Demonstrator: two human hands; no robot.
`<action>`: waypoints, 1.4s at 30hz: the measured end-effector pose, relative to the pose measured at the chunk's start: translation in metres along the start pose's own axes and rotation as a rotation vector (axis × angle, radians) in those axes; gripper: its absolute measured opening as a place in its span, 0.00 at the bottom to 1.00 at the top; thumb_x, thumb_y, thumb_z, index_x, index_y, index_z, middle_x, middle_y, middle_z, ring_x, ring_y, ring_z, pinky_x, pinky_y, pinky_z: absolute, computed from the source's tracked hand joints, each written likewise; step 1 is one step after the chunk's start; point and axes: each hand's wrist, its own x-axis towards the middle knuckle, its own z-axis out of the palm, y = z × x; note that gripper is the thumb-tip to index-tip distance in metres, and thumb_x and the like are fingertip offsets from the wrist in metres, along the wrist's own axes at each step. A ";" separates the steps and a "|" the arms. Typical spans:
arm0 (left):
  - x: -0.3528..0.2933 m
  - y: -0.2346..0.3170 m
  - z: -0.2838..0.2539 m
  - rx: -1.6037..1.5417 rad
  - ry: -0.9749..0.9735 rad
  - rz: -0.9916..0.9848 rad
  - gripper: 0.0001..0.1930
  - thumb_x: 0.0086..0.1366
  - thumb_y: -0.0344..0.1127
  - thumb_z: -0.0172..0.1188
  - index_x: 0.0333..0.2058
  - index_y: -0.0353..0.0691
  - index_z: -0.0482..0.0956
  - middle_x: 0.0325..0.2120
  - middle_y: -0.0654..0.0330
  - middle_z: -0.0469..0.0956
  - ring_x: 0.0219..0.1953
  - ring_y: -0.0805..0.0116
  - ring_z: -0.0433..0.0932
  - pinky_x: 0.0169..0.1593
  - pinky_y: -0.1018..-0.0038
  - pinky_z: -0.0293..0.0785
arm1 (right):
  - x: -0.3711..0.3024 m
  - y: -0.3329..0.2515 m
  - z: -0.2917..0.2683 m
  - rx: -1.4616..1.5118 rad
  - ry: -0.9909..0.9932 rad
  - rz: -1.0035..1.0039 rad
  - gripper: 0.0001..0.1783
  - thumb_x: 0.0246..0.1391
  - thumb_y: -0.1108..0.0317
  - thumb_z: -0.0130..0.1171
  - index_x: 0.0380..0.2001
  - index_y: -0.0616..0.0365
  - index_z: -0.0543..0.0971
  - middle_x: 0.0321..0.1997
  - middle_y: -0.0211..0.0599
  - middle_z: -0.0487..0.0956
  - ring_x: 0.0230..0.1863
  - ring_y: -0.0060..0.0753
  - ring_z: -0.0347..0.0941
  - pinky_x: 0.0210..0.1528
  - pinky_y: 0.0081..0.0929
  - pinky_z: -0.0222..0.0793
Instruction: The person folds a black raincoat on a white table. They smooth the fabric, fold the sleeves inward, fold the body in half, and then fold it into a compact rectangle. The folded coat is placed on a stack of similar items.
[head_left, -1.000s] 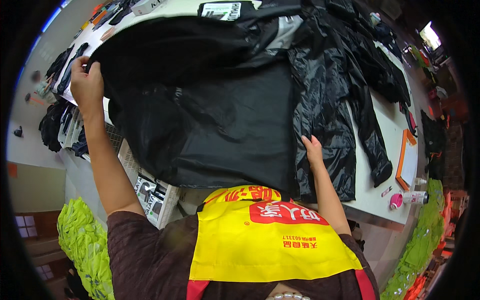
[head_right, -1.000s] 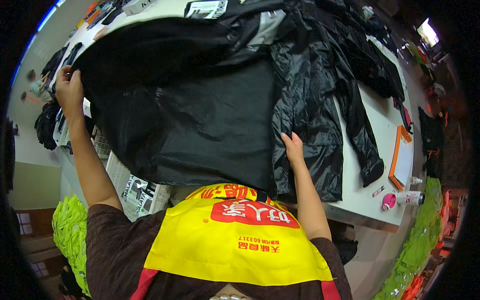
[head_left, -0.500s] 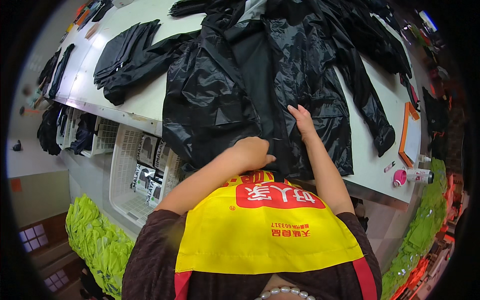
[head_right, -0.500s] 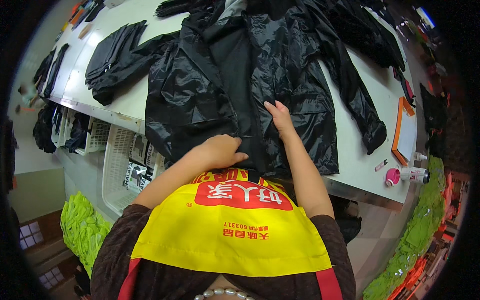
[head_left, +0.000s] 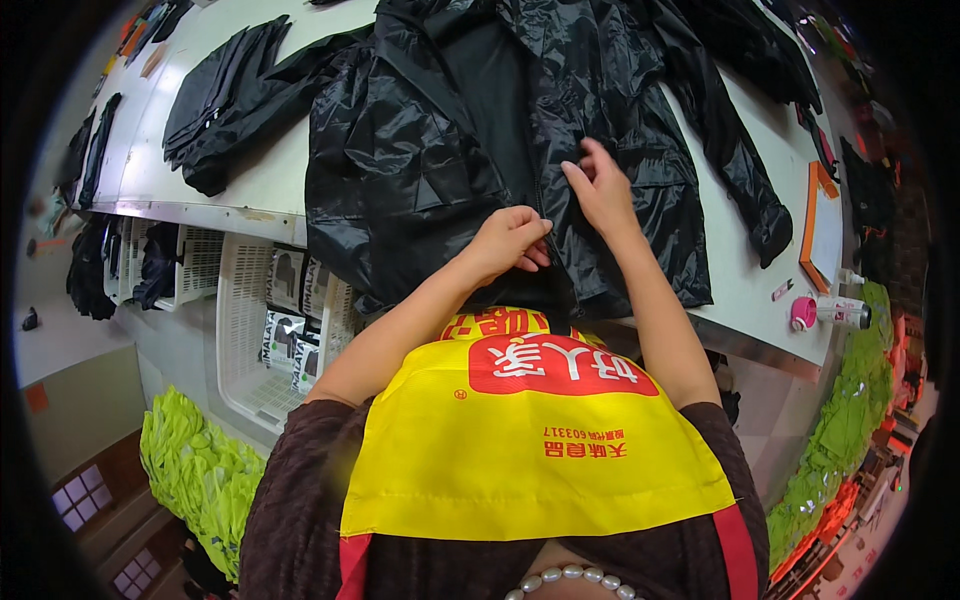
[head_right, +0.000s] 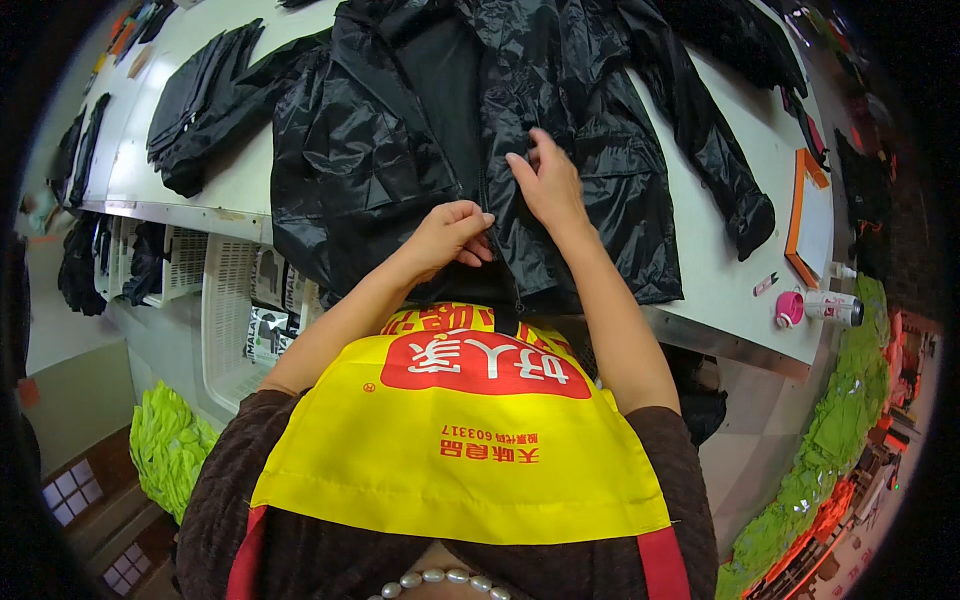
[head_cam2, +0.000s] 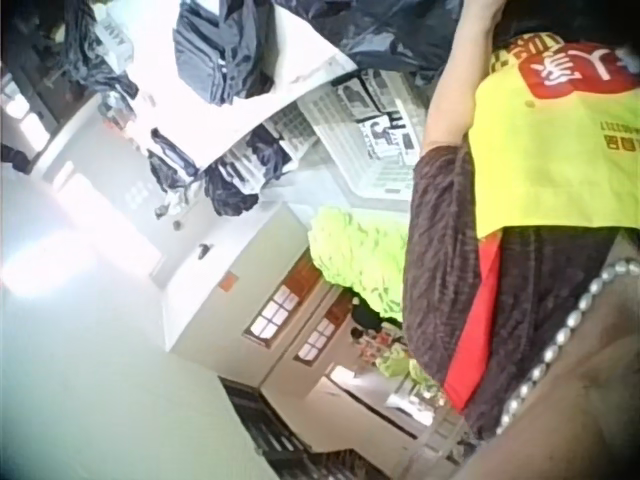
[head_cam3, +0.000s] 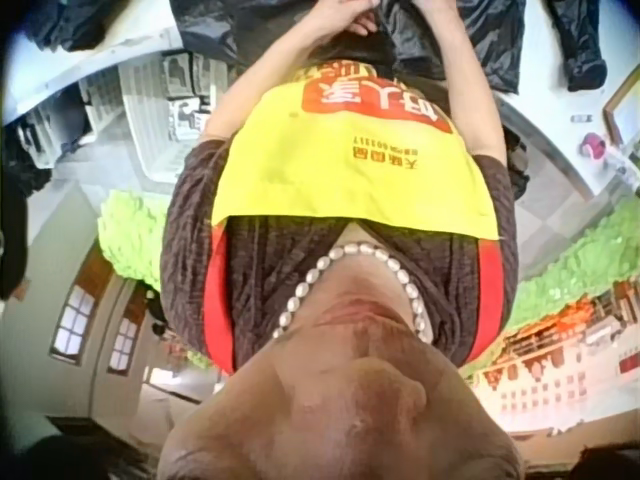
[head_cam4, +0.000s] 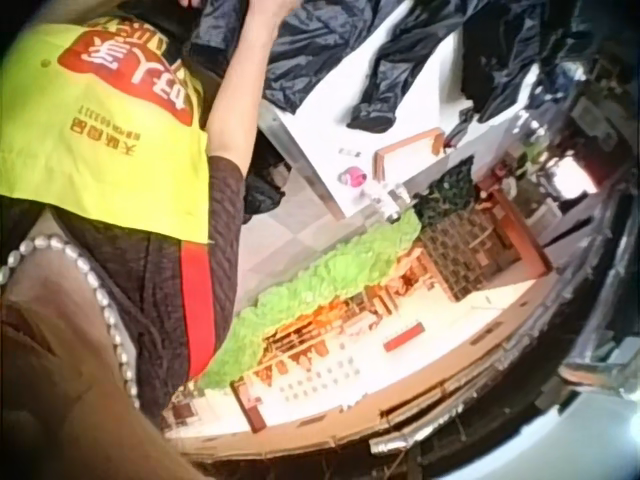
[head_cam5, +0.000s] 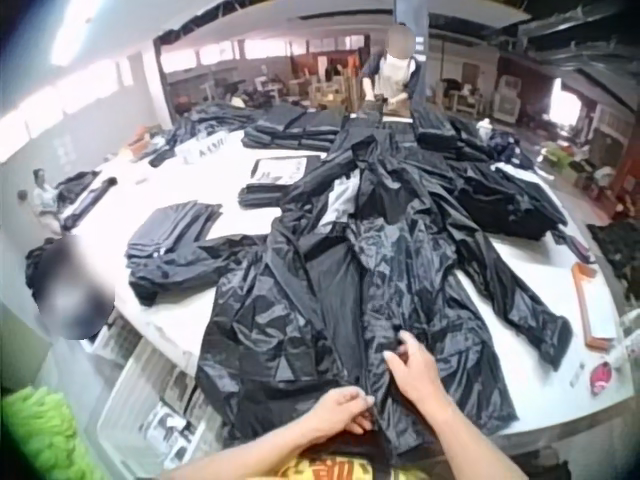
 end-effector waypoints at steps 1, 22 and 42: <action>-0.003 -0.001 -0.002 -0.001 0.008 0.009 0.11 0.65 0.42 0.54 0.28 0.42 0.70 0.22 0.63 0.75 0.23 0.73 0.78 0.25 0.82 0.74 | -0.006 -0.020 -0.013 -0.274 0.081 -0.132 0.14 0.54 0.64 0.55 0.41 0.60 0.76 0.39 0.37 0.76 0.40 0.36 0.70 0.44 0.29 0.66; -0.003 0.002 0.027 -0.211 0.142 0.084 0.11 0.65 0.39 0.51 0.29 0.37 0.71 0.23 0.59 0.75 0.22 0.70 0.78 0.25 0.78 0.75 | -0.074 -0.079 -0.043 0.428 -0.186 0.562 0.06 0.51 0.70 0.60 0.27 0.60 0.75 0.22 0.24 0.73 0.23 0.12 0.66 0.26 0.12 0.61; -0.015 0.008 0.019 -0.372 -0.016 -0.084 0.04 0.61 0.29 0.55 0.33 0.42 0.70 0.26 0.64 0.73 0.30 0.74 0.76 0.35 0.75 0.79 | -0.095 -0.079 -0.034 0.232 -0.027 0.200 0.07 0.45 0.73 0.64 0.28 0.62 0.77 0.30 0.35 0.75 0.28 0.23 0.72 0.31 0.18 0.67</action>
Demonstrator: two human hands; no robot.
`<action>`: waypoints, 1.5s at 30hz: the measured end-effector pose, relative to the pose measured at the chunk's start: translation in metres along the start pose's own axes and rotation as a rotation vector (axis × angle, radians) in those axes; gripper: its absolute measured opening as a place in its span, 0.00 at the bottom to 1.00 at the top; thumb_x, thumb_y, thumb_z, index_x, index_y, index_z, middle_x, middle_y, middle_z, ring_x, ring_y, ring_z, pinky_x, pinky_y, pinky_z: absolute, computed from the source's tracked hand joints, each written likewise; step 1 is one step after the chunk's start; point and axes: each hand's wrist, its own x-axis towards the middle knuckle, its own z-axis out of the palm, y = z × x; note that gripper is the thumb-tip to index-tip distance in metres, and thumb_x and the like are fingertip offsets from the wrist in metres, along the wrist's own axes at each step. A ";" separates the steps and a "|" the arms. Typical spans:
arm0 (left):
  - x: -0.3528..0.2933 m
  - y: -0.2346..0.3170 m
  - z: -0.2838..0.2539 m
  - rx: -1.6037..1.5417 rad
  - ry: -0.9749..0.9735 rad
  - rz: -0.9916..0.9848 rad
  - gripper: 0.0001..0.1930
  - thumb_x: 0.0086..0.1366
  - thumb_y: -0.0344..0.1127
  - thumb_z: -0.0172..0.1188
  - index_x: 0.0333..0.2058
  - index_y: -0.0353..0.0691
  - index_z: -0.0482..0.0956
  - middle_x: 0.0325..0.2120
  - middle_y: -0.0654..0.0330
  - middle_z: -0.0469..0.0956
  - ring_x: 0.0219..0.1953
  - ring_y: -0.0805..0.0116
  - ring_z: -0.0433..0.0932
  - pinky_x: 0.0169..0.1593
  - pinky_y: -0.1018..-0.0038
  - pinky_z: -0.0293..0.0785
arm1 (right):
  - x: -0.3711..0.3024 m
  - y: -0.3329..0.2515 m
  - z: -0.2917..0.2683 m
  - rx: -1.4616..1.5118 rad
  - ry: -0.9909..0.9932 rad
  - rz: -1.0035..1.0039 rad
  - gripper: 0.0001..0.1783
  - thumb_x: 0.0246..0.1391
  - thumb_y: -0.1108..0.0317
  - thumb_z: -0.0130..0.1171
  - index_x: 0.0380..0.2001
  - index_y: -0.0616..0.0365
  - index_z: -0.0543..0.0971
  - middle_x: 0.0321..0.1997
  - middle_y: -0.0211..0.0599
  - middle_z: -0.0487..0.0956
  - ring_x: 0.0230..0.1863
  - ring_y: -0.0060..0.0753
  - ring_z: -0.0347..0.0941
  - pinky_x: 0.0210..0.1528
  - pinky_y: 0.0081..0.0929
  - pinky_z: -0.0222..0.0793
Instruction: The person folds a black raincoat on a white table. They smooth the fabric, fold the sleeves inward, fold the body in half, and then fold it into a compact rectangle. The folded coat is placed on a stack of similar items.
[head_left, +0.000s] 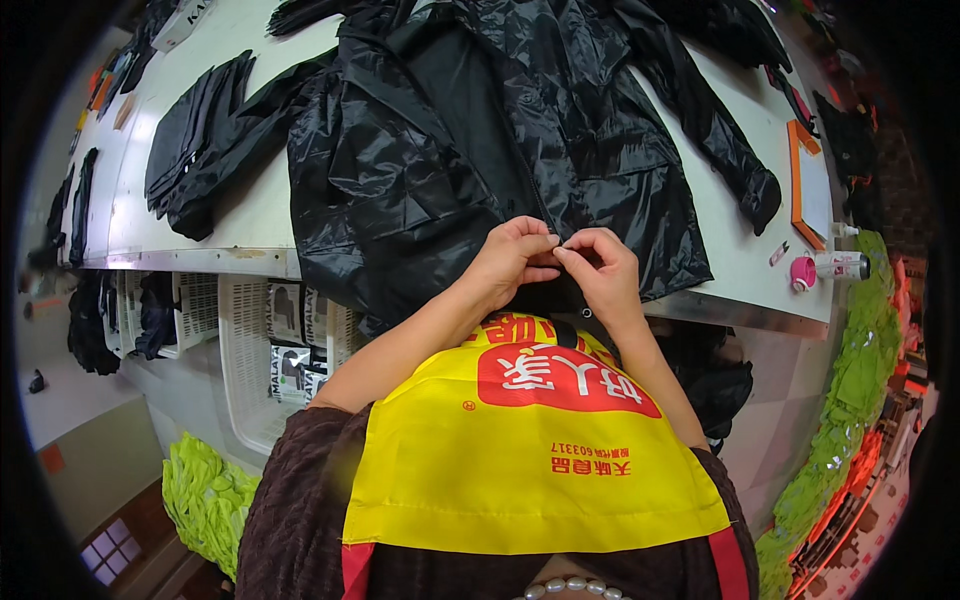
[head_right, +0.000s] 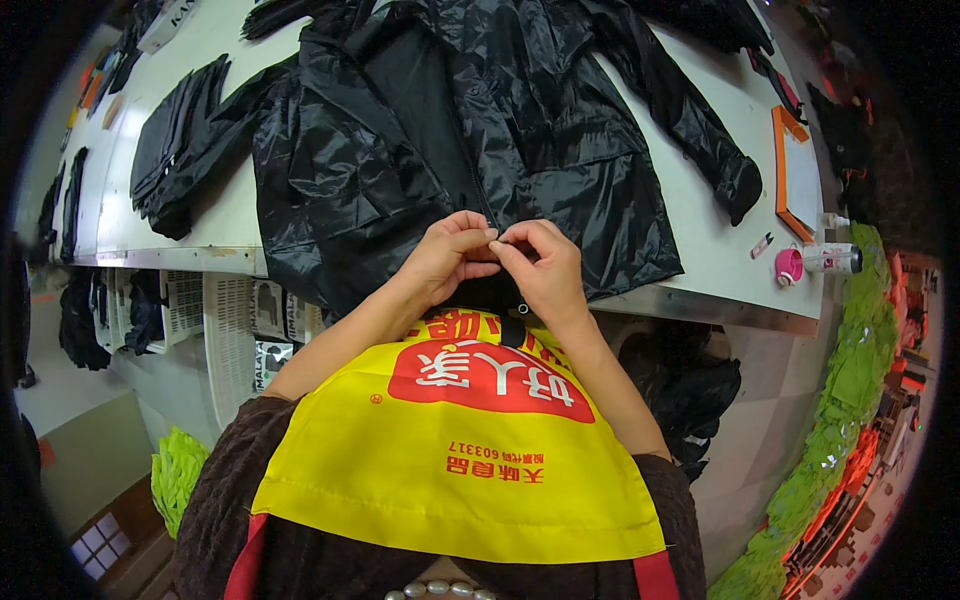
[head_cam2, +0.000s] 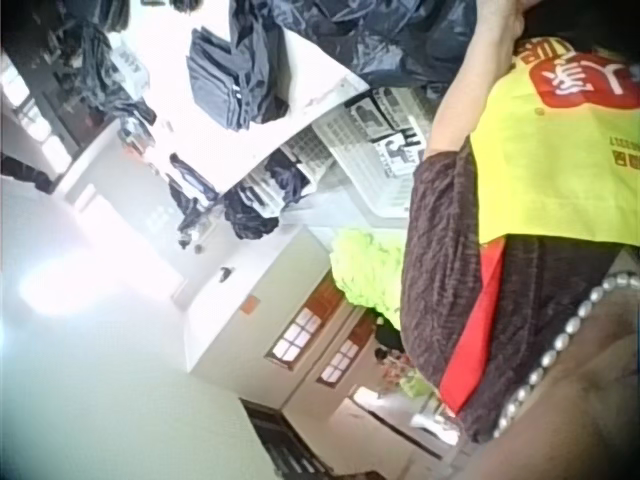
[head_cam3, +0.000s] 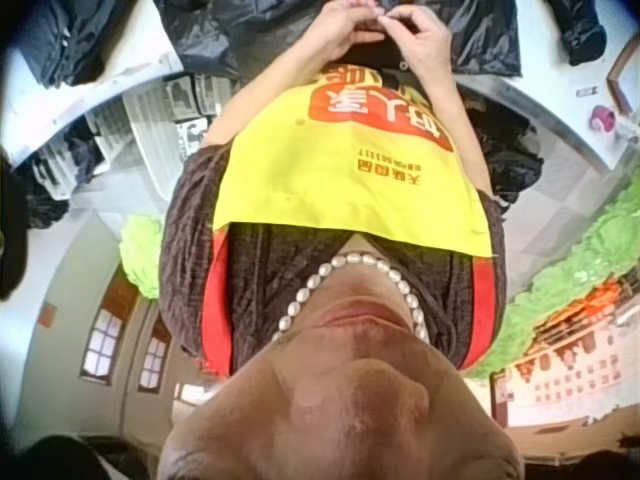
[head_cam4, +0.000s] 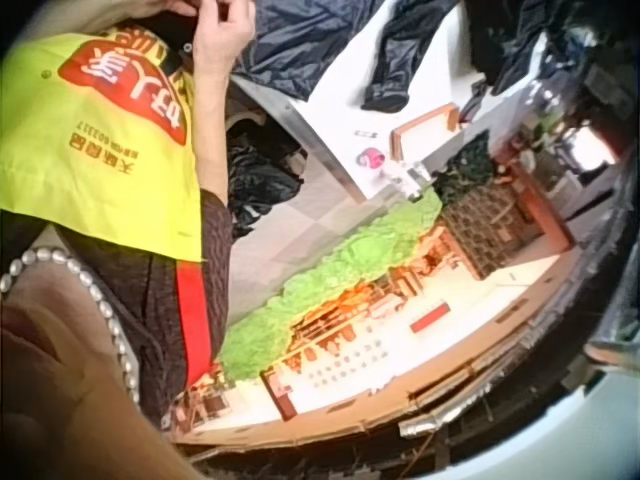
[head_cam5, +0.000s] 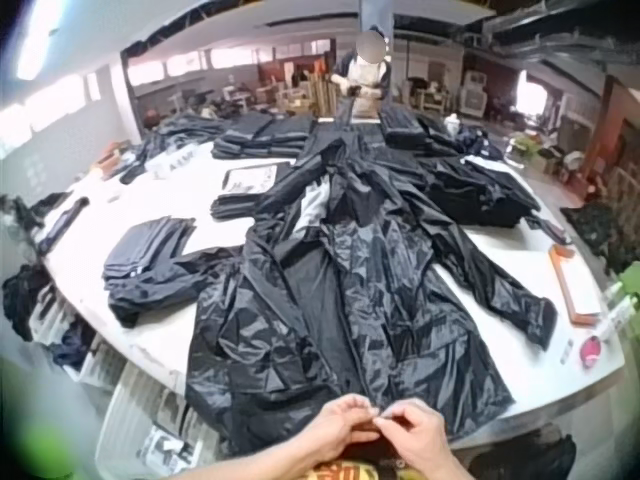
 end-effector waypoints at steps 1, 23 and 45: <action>0.000 0.000 0.000 -0.018 0.016 -0.007 0.04 0.62 0.29 0.55 0.33 0.42 0.70 0.26 0.64 0.72 0.30 0.74 0.76 0.34 0.75 0.78 | -0.002 0.001 0.001 -0.158 0.035 -0.200 0.07 0.43 0.75 0.64 0.28 0.61 0.77 0.30 0.36 0.75 0.29 0.30 0.73 0.31 0.22 0.68; 0.013 -0.008 0.006 0.356 0.108 0.630 0.07 0.61 0.27 0.55 0.36 0.39 0.66 0.24 0.69 0.67 0.27 0.85 0.66 0.31 0.85 0.64 | -0.013 0.009 0.035 0.288 0.238 0.092 0.10 0.52 0.66 0.61 0.33 0.59 0.75 0.27 0.27 0.72 0.27 0.16 0.66 0.28 0.15 0.61; -0.045 -0.010 -0.028 1.586 0.353 0.416 0.25 0.47 0.49 0.67 0.37 0.36 0.74 0.38 0.50 0.75 0.39 0.56 0.76 0.42 0.65 0.73 | 0.036 0.035 0.001 0.839 0.083 0.149 0.08 0.53 0.70 0.58 0.35 0.62 0.77 0.27 0.27 0.73 0.27 0.19 0.66 0.31 0.17 0.62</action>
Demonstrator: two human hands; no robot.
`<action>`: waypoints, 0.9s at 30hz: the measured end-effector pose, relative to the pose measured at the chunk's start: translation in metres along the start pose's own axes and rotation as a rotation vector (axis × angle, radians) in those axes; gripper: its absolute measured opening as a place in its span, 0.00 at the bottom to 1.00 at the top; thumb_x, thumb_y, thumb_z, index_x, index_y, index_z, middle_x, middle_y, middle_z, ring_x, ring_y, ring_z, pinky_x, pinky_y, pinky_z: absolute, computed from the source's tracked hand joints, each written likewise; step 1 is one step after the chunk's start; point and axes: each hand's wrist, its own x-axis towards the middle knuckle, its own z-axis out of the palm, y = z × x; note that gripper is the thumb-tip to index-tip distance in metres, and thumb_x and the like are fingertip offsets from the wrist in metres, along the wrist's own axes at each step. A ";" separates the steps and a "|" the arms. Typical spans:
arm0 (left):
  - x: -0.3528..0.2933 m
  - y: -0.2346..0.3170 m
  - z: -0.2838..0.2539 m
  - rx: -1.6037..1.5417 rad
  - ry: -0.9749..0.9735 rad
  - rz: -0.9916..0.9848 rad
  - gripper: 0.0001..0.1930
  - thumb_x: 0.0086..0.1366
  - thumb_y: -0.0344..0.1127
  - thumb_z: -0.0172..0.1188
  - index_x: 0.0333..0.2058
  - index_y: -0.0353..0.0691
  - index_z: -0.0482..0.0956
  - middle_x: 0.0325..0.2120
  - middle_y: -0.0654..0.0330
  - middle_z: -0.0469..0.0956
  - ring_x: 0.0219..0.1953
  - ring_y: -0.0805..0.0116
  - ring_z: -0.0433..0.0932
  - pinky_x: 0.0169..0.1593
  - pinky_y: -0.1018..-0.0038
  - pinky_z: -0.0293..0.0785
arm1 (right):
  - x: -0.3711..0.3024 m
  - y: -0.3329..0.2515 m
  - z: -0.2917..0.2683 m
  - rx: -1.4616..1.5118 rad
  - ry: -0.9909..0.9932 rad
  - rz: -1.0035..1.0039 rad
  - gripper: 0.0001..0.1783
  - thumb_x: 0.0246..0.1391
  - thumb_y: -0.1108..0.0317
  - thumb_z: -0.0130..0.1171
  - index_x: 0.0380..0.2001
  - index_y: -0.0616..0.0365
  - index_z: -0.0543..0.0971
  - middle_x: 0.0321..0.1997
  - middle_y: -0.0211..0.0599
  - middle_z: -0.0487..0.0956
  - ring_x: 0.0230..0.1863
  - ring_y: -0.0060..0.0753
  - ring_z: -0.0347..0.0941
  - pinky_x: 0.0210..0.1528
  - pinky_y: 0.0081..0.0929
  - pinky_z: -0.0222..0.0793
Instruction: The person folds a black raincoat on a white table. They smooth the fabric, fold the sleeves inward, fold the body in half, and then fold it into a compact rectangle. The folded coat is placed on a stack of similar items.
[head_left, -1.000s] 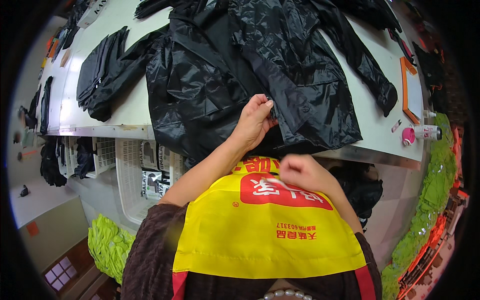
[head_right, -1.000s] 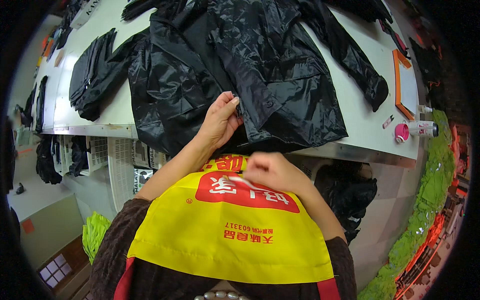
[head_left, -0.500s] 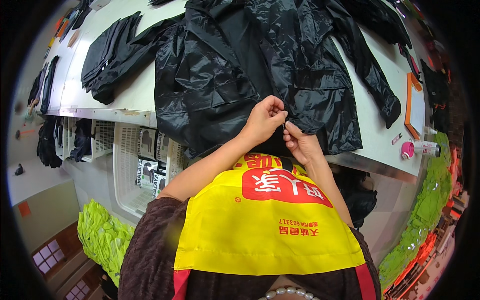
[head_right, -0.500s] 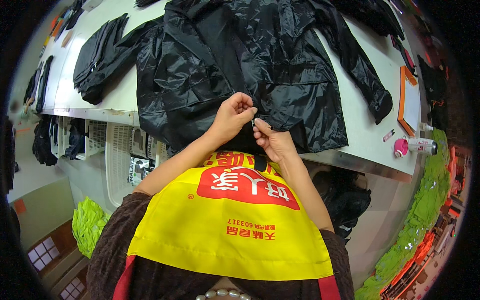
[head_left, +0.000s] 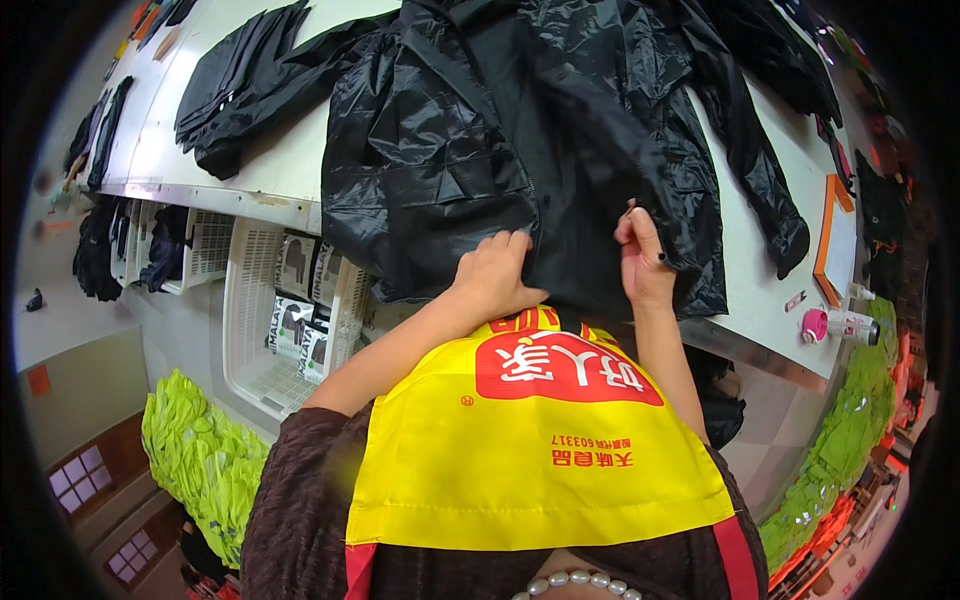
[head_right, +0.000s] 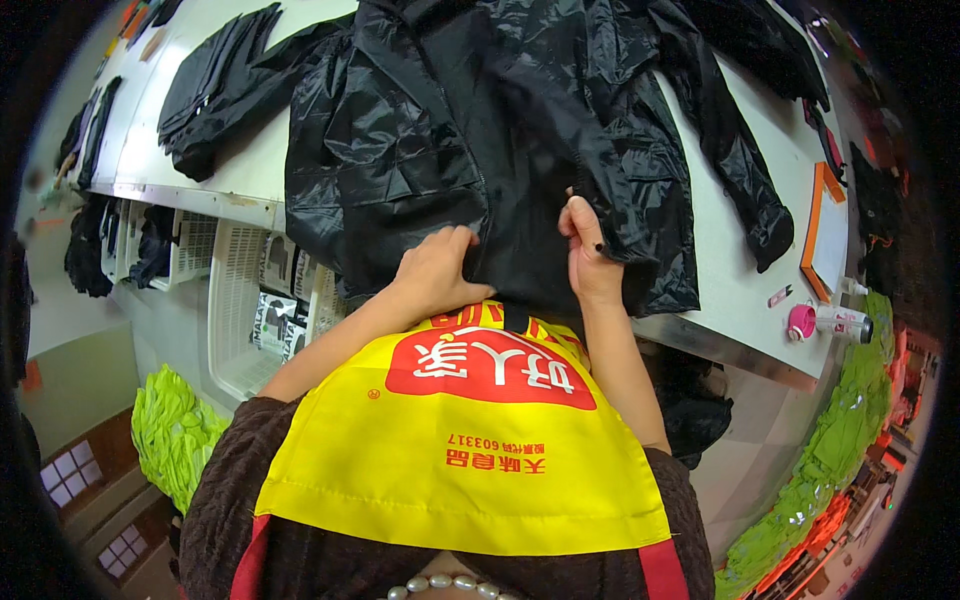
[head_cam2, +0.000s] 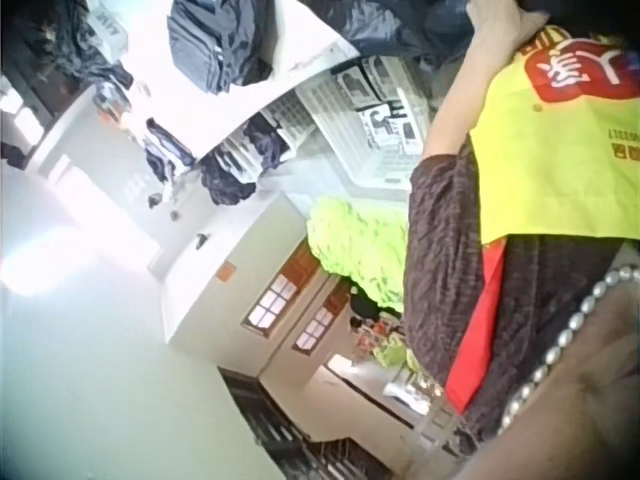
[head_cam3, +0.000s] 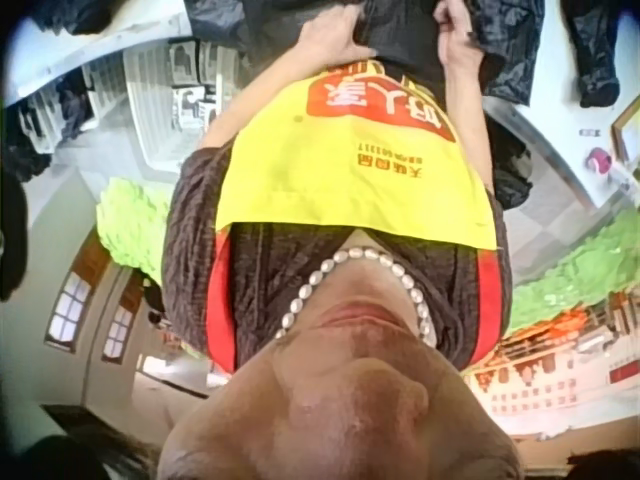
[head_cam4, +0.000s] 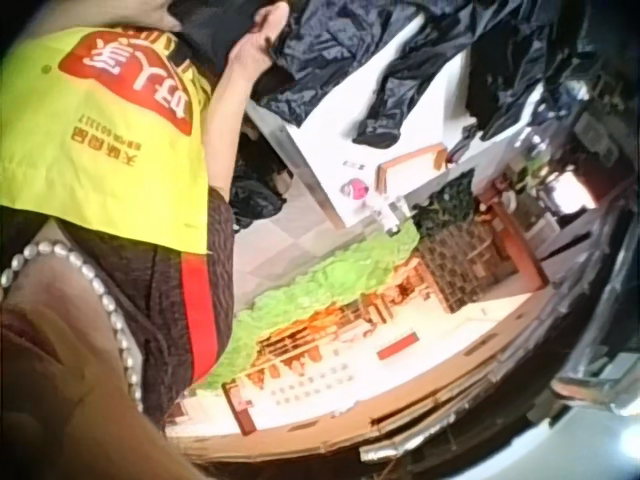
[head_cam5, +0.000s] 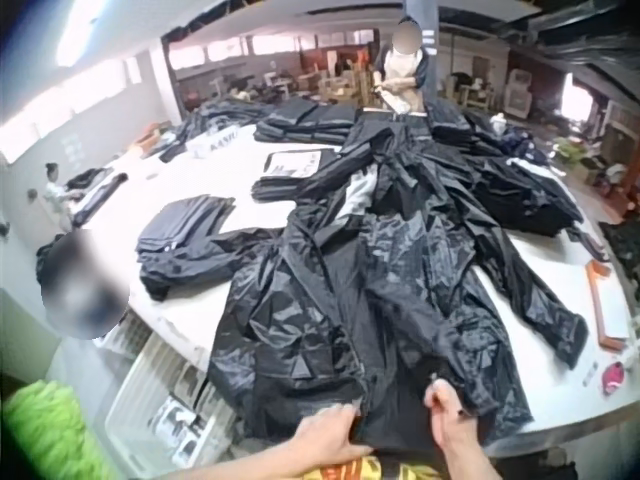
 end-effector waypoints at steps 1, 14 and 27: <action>-0.003 -0.007 0.006 0.047 -0.066 -0.040 0.19 0.51 0.43 0.63 0.38 0.37 0.75 0.37 0.50 0.76 0.39 0.54 0.77 0.42 0.63 0.74 | 0.005 0.005 -0.013 -0.311 -0.027 -0.148 0.11 0.53 0.70 0.59 0.40 0.61 0.77 0.31 0.30 0.76 0.31 0.21 0.70 0.34 0.19 0.66; -0.018 -0.015 0.007 0.011 0.168 0.366 0.15 0.52 0.29 0.56 0.41 0.45 0.79 0.26 0.56 0.72 0.30 0.57 0.75 0.32 0.64 0.73 | 0.000 0.059 0.043 -0.388 -0.105 0.709 0.10 0.48 0.67 0.65 0.34 0.55 0.77 0.32 0.26 0.76 0.30 0.21 0.70 0.26 0.19 0.69; -0.055 -0.029 -0.016 -0.346 -0.153 0.127 0.17 0.51 0.40 0.64 0.39 0.39 0.78 0.28 0.59 0.75 0.28 0.70 0.74 0.32 0.77 0.71 | 0.039 0.020 0.087 0.050 -0.161 0.258 0.10 0.53 0.68 0.60 0.39 0.55 0.78 0.35 0.26 0.79 0.33 0.20 0.75 0.30 0.16 0.70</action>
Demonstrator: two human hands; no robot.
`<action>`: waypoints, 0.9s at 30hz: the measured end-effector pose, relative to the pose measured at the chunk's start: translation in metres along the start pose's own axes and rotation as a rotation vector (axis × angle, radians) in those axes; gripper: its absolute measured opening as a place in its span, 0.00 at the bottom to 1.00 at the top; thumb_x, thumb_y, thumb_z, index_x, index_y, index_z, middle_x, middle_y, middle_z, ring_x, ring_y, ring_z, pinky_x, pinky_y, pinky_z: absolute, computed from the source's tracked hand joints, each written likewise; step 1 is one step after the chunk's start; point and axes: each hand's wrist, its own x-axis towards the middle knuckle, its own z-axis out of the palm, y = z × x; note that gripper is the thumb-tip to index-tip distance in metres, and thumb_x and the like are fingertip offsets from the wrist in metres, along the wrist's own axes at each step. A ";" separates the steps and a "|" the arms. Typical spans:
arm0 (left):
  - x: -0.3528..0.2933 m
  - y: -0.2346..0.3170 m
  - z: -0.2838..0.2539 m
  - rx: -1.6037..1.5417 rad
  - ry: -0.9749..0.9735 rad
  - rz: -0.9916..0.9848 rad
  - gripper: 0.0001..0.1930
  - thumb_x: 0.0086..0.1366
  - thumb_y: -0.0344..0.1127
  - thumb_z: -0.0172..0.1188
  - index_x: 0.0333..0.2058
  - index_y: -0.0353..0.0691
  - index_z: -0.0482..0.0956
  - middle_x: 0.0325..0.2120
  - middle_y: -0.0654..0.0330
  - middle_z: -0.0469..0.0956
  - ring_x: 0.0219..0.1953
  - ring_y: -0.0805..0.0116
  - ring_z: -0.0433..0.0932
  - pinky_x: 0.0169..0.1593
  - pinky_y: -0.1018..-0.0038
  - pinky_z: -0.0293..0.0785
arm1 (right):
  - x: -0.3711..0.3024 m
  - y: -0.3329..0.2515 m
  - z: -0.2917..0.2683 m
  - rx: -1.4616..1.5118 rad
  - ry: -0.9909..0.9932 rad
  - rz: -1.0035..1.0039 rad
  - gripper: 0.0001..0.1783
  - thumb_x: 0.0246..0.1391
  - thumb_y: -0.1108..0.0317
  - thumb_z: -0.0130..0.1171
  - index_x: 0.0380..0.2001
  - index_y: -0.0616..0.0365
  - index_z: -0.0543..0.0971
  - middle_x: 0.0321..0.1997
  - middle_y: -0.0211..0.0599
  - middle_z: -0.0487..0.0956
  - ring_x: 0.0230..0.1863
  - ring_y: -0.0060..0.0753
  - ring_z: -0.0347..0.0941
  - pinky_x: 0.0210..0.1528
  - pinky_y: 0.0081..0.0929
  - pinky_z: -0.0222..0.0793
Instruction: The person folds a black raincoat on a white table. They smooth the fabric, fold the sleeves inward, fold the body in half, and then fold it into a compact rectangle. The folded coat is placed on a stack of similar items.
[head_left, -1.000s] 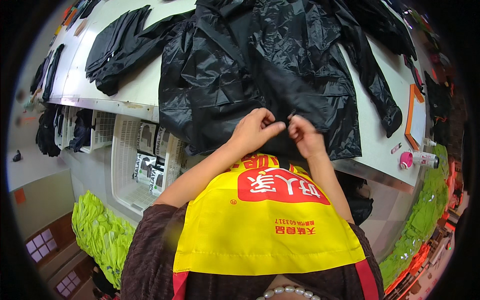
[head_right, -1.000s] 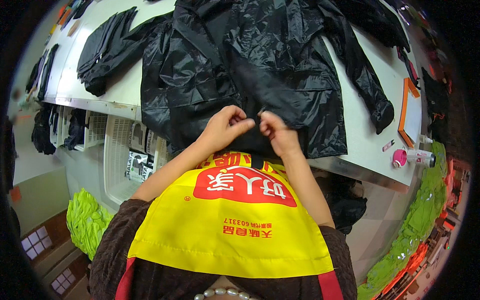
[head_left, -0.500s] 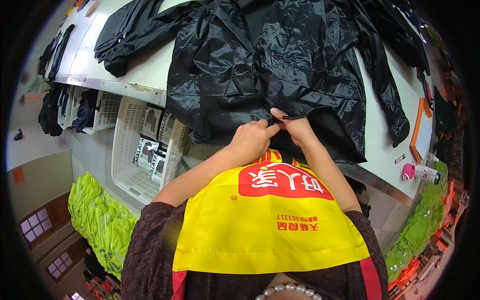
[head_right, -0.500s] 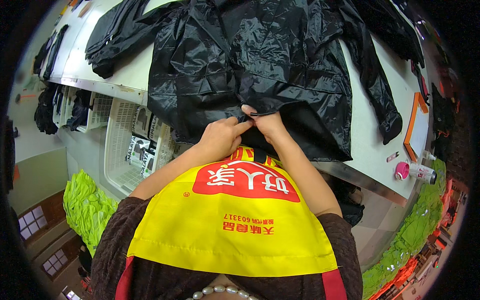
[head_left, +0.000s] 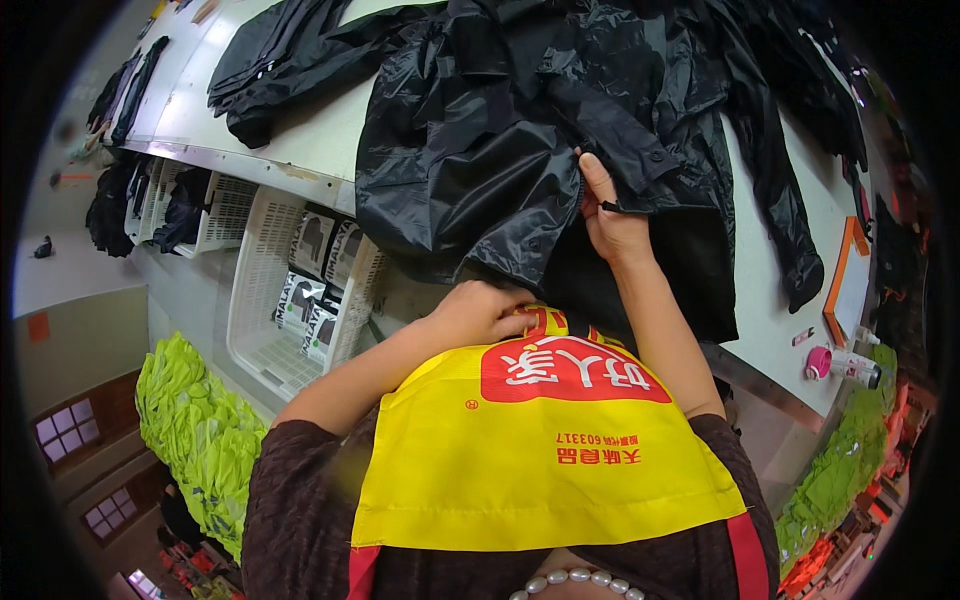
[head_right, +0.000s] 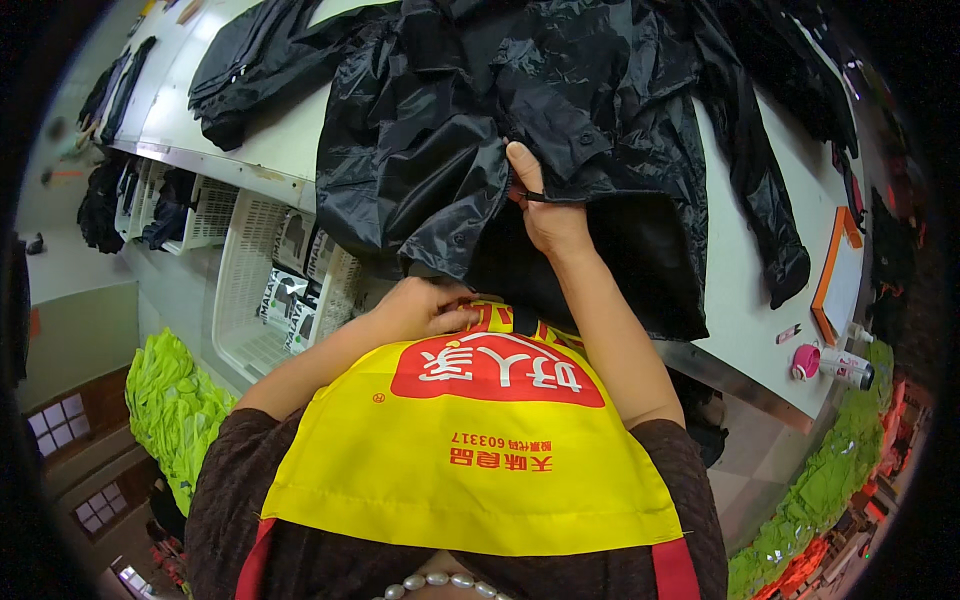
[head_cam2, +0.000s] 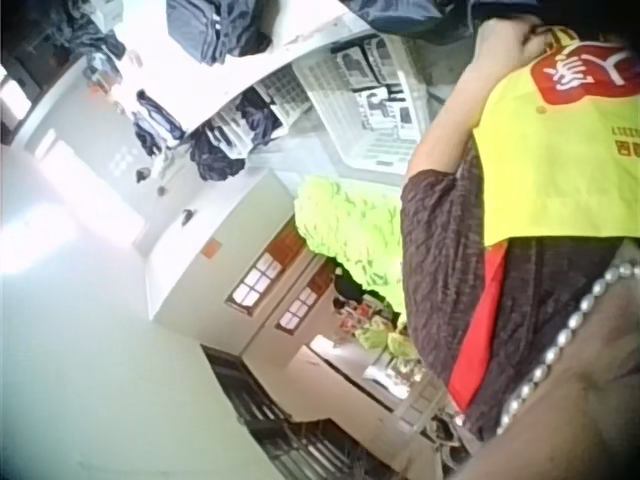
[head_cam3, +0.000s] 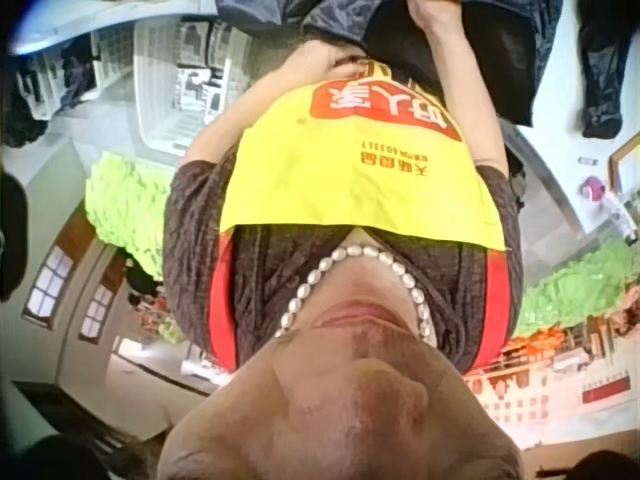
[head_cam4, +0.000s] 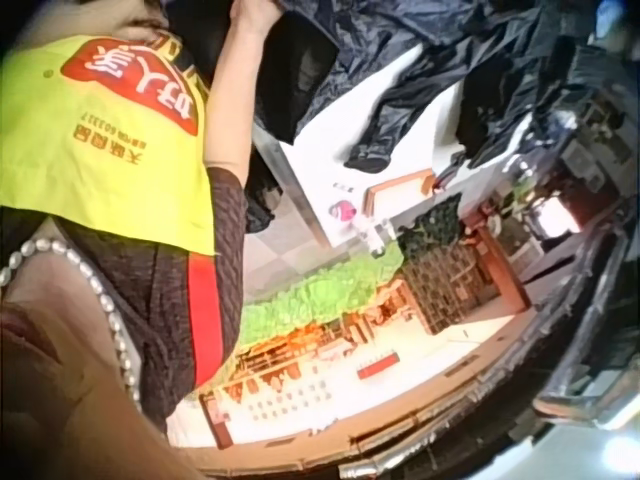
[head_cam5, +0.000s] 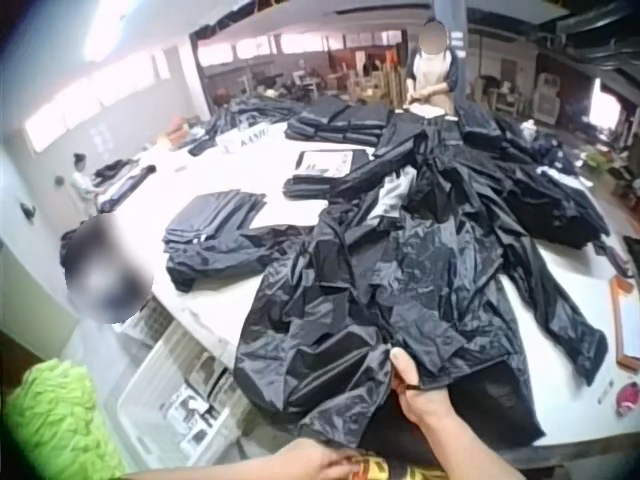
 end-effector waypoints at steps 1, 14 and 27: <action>0.000 -0.002 0.000 -0.244 -0.136 -0.270 0.18 0.51 0.41 0.65 0.40 0.39 0.78 0.29 0.59 0.76 0.28 0.71 0.75 0.33 0.78 0.71 | 0.001 -0.005 0.004 -0.011 -0.015 -0.039 0.10 0.53 0.67 0.60 0.39 0.55 0.78 0.35 0.26 0.79 0.32 0.19 0.75 0.29 0.14 0.68; 0.065 0.019 0.005 -2.122 0.288 -0.416 0.14 0.60 0.43 0.60 0.37 0.40 0.74 0.27 0.61 0.76 0.26 0.70 0.71 0.33 0.73 0.71 | -0.006 -0.002 -0.018 -0.074 -0.047 0.067 0.11 0.53 0.66 0.61 0.40 0.55 0.77 0.35 0.26 0.79 0.33 0.20 0.74 0.33 0.15 0.69; 0.076 0.041 -0.024 -1.463 -0.018 -0.372 0.12 0.61 0.33 0.59 0.40 0.34 0.79 0.30 0.61 0.77 0.32 0.71 0.73 0.39 0.73 0.72 | -0.023 -0.014 -0.017 0.103 0.017 0.000 0.09 0.53 0.69 0.60 0.39 0.57 0.78 0.33 0.29 0.79 0.30 0.21 0.73 0.28 0.17 0.67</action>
